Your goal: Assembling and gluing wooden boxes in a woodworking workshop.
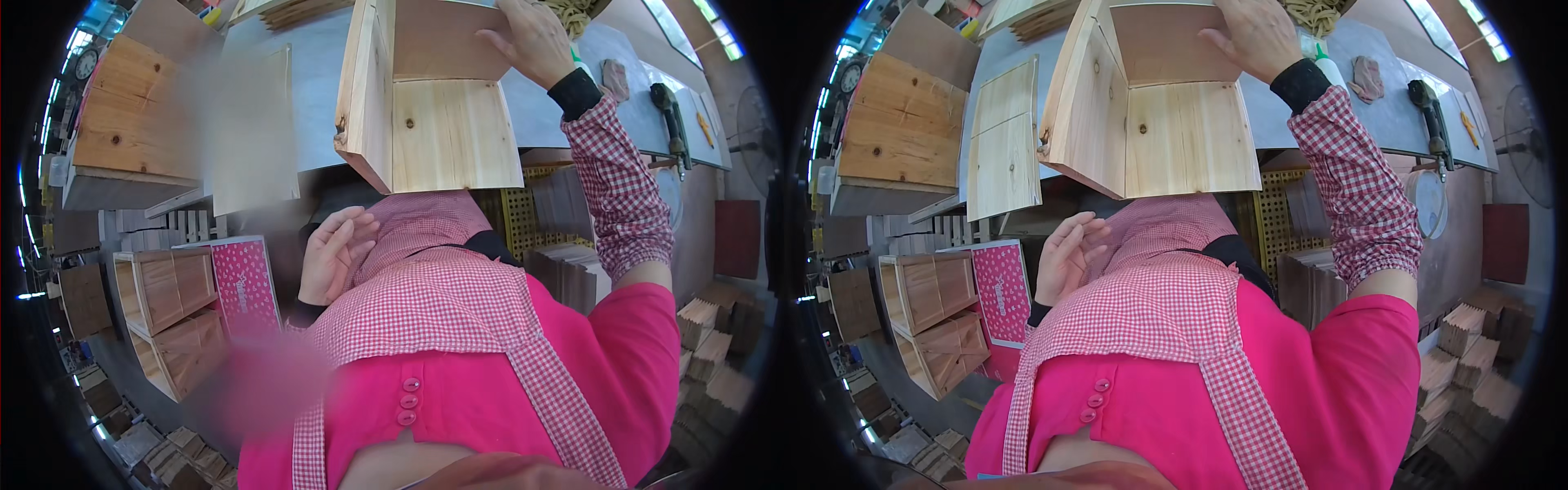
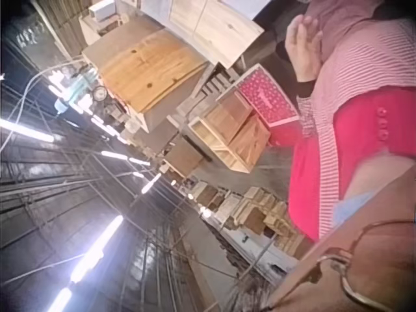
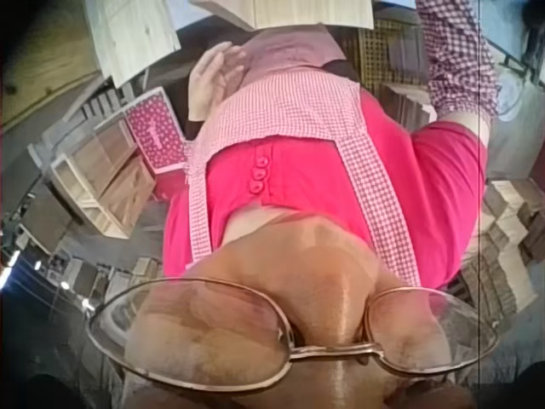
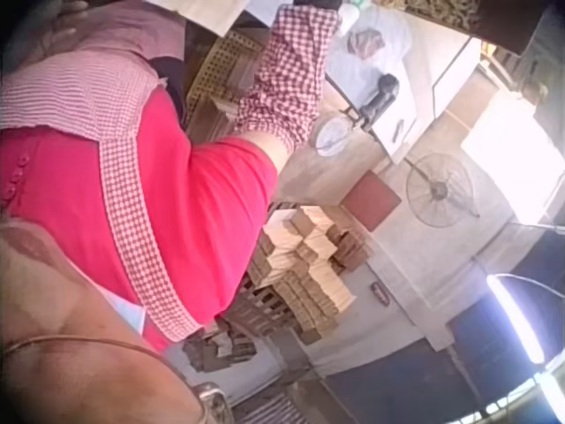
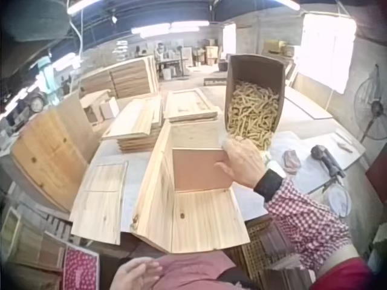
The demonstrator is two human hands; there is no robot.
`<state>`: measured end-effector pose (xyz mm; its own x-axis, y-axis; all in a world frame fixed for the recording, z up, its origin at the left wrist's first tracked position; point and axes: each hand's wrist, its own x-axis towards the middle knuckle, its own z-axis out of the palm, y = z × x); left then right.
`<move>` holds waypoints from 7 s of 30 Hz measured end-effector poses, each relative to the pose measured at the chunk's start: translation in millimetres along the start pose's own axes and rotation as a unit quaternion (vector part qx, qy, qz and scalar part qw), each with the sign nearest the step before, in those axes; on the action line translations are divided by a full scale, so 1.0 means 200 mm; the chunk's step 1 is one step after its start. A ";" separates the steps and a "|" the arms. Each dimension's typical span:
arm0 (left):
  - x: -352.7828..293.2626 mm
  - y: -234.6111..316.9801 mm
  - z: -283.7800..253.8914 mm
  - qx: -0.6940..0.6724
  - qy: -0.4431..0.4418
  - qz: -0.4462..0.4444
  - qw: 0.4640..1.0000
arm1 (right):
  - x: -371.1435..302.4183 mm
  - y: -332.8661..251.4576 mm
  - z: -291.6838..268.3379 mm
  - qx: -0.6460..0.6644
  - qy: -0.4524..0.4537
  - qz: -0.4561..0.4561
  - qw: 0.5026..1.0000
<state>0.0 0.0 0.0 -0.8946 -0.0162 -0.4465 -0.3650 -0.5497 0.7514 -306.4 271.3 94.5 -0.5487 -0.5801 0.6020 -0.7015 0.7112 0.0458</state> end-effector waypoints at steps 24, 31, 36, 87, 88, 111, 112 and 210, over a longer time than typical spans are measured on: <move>0.72 0.87 0.51 0.248 -0.120 0.127 0.953 | 0.17 -0.03 0.12 -0.027 -0.053 -0.044 0.997; 0.72 0.86 0.62 0.277 -0.119 0.073 0.951 | 0.13 -0.03 0.11 0.043 -0.071 0.001 0.997; 0.72 0.88 0.62 0.268 -0.120 0.071 0.953 | 0.15 -0.03 0.15 0.069 -0.061 -0.001 0.996; 0.53 1.22 0.83 0.326 -0.135 0.265 0.897 | -0.78 -0.09 -0.52 0.355 0.332 0.313 0.816; 0.63 1.27 0.82 0.345 -0.094 0.292 0.887 | -0.86 -0.08 -0.50 0.317 0.273 0.342 0.842; 1.60 1.31 0.87 0.568 -0.007 0.073 0.820 | -0.97 -0.05 -0.21 0.462 0.078 0.401 0.787; 1.60 1.31 0.88 0.566 0.002 0.072 0.821 | -0.97 -0.05 -0.22 0.426 0.058 0.426 0.796; 1.08 0.98 0.83 0.658 -0.063 0.234 0.713 | -0.37 0.25 -0.02 0.644 -0.084 0.331 0.684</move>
<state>-306.4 27.8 131.2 -0.9836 0.1800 -0.0128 0.1291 0.7515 0.6470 -299.7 351.6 54.9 -0.9093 -0.4136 0.0460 -0.0334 -0.0375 -0.9987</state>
